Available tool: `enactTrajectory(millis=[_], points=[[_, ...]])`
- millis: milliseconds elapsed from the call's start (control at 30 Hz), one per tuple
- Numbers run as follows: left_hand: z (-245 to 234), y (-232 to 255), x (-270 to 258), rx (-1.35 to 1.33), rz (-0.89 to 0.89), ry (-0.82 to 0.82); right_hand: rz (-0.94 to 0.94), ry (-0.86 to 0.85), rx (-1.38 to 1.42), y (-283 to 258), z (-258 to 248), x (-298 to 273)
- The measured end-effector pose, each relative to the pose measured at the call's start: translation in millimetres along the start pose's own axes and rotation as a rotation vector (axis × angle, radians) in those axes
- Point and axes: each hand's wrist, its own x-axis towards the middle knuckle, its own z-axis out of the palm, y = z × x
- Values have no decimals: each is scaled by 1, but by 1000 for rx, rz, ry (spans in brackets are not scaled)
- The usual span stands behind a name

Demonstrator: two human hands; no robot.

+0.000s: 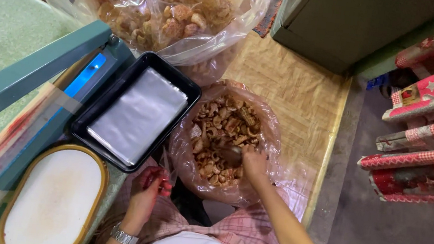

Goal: Filling small plastic bags with snacks and sealing them using a heat sealer

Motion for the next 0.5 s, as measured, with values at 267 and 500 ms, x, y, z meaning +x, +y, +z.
enactTrajectory(millis=[267,500], points=[[2,-2,-3,261,100,-3,-101,-226,38,-21,-1,-3],[-5,-16,7,152,202,-29,-164,-95,89,-35,27,-5]])
